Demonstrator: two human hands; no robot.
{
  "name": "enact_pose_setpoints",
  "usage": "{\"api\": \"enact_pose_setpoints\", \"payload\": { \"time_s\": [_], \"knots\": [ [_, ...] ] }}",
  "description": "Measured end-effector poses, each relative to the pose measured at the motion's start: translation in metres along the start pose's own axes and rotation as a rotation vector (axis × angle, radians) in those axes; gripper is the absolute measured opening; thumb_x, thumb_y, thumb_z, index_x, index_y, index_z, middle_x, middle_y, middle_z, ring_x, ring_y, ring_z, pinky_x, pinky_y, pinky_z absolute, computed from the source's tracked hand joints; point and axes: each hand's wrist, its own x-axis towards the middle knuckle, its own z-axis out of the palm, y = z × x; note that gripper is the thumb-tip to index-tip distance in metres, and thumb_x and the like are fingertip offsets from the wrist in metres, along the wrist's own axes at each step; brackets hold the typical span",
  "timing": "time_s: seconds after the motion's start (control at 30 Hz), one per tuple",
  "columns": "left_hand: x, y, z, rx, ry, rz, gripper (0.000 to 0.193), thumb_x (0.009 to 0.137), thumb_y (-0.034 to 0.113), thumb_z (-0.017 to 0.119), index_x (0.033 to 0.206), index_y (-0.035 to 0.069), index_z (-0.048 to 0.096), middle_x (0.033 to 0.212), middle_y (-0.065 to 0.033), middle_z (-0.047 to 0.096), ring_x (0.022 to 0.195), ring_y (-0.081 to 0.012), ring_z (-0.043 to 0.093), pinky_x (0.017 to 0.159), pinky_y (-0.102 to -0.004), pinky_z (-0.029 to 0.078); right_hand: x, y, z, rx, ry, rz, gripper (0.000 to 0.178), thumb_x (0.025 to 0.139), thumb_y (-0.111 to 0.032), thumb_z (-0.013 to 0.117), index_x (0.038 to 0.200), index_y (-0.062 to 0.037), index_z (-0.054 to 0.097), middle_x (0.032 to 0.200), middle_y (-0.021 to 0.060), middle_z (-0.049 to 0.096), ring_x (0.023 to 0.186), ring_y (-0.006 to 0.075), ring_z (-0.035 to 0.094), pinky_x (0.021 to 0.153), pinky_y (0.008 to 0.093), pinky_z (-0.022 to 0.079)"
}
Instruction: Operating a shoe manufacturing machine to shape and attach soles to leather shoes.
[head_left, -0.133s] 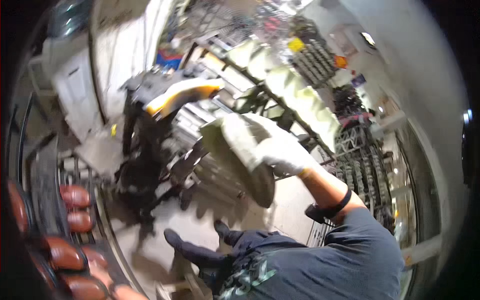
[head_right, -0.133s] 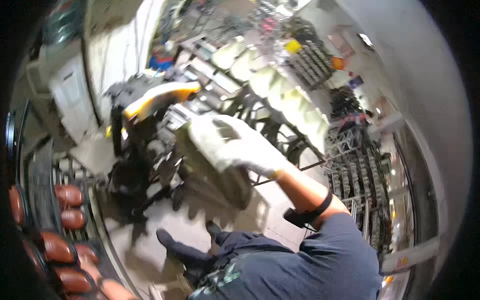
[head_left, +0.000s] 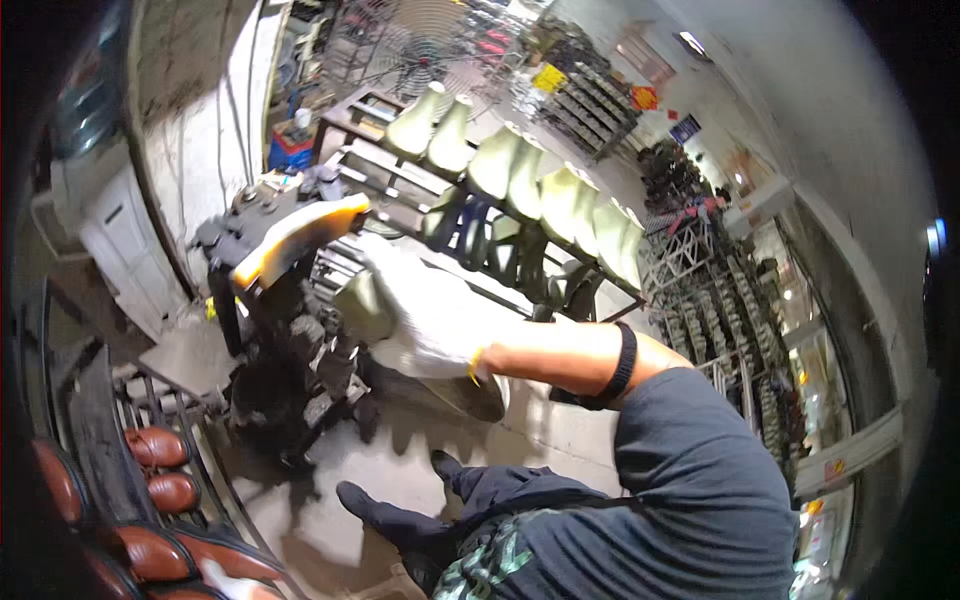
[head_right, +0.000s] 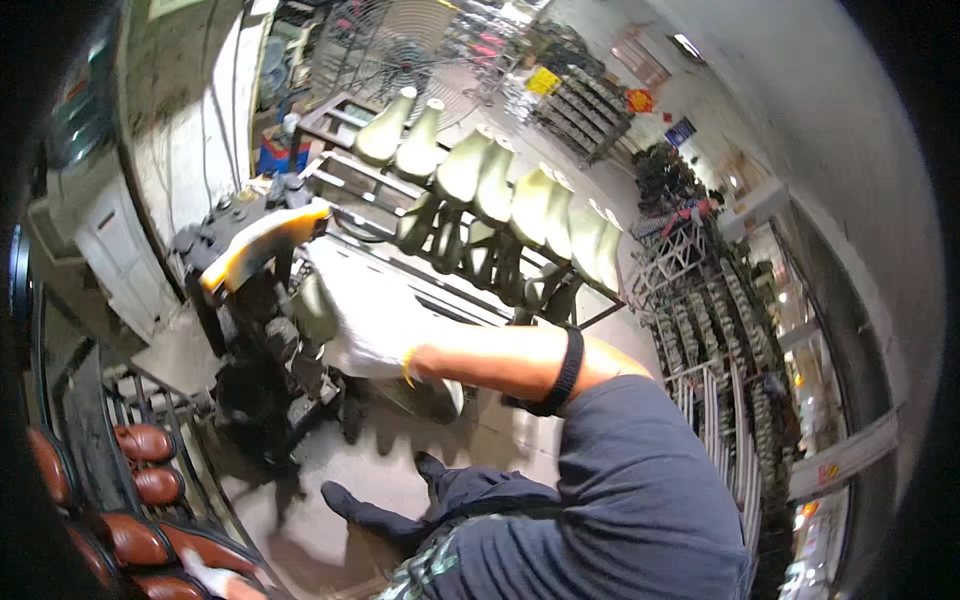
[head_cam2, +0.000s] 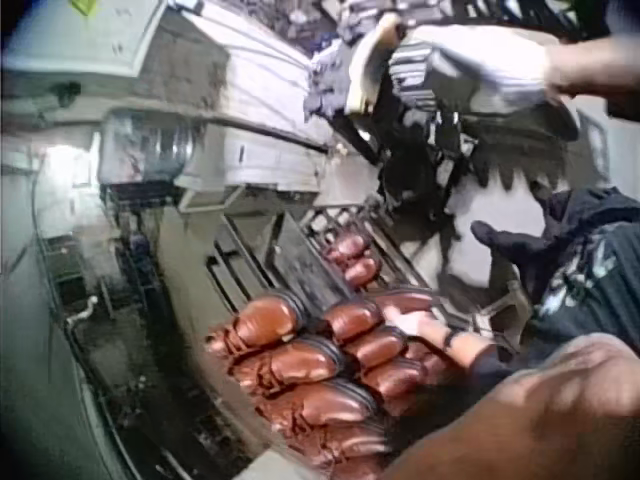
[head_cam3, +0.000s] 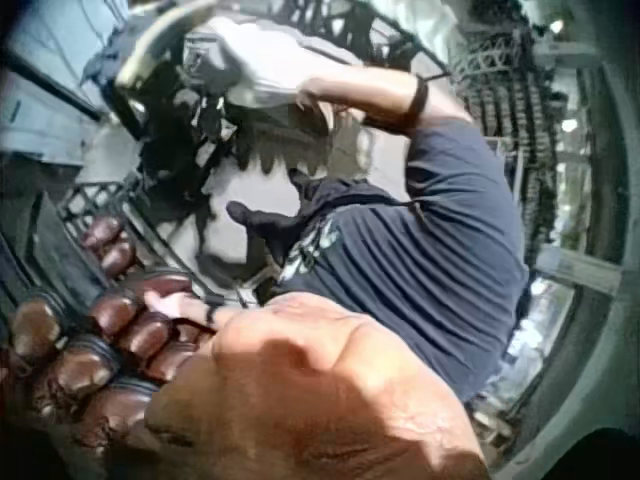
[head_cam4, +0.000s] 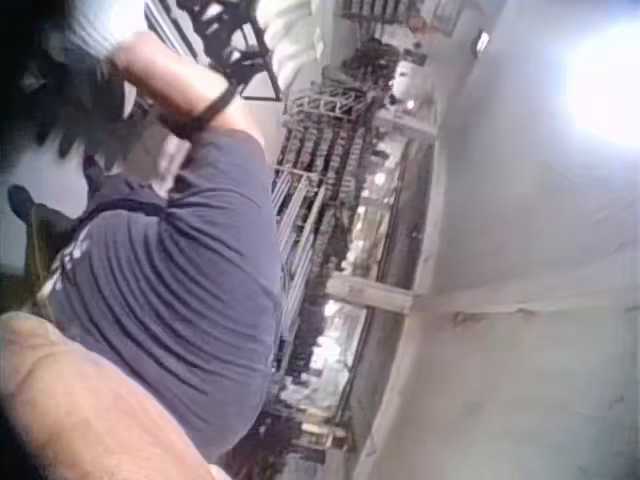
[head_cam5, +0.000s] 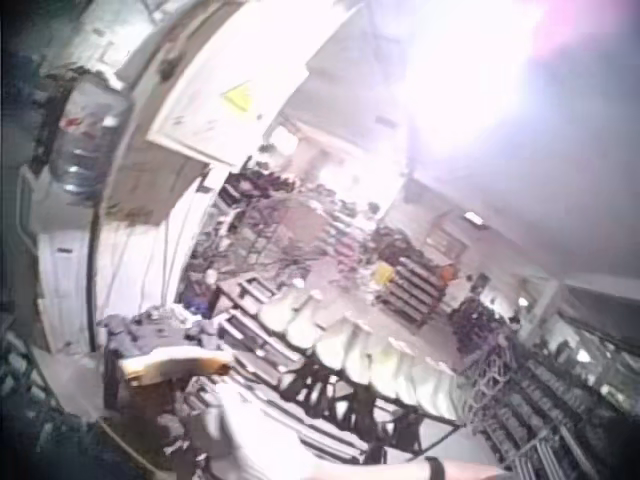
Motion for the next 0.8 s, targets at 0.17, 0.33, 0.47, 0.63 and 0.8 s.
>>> {"api": "enact_pose_setpoints", "payload": {
  "time_s": [0.17,0.33,0.47,0.63,0.8],
  "knots": [
    [0.010,-0.007,0.005,-0.074,0.037,-0.171,0.042,0.090,0.021,0.075,0.124,-0.001,0.066,0.116,-0.0089,0.068,0.106,-0.0204,0.063,0.093,-0.0340,0.051,-0.016,0.070,-0.053,0.608,-0.013,0.230,0.100,0.067,-0.028,0.083,0.151,0.0005,0.038,0.133,0.0189,0.060,0.123,0.0299,0.059,0.107,0.0399,0.047],
    [-0.006,-0.040,-0.008,0.057,-0.049,-0.044,0.069,0.073,0.001,0.077,0.137,-0.003,0.055,0.127,-0.0134,0.063,0.114,-0.0291,0.063,0.098,-0.0408,0.052,-0.153,0.192,0.054,1.647,-0.252,0.582,0.059,0.082,-0.021,0.077,0.135,-0.0006,0.058,0.108,0.0105,0.070,0.098,0.0195,0.068,0.089,0.0397,0.057],
    [-0.032,-0.043,0.079,0.361,-0.142,-0.164,0.067,0.068,-0.009,0.074,0.132,-0.002,0.059,0.117,-0.0126,0.066,0.098,-0.0265,0.067,0.082,-0.0370,0.057,-0.266,0.250,0.178,1.983,-0.361,1.191,0.058,0.085,-0.018,0.072,0.136,0.0026,0.054,0.109,0.0194,0.070,0.098,0.0317,0.071,0.090,0.0474,0.058],
    [-0.035,-0.079,0.132,0.411,-0.115,-0.159,0.064,0.066,-0.014,0.074,0.127,-0.003,0.061,0.103,-0.0131,0.070,0.081,-0.0276,0.069,0.070,-0.0355,0.060,-0.298,0.378,0.239,2.360,0.131,1.109,0.048,0.087,-0.016,0.064,0.128,0.0082,0.056,0.114,0.0302,0.067,0.105,0.0428,0.069,0.100,0.0528,0.055],
    [-0.039,-0.081,0.182,0.536,-0.159,-0.179,0.064,0.064,-0.016,0.074,0.125,-0.005,0.062,0.109,-0.0145,0.070,0.087,-0.0285,0.071,0.076,-0.0410,0.061,-0.296,0.536,0.321,2.145,0.491,1.191,0.022,0.086,-0.009,0.065,0.106,-0.0019,0.068,0.092,0.0144,0.072,0.090,0.0296,0.072,0.074,0.0432,0.062]
  ]
}}
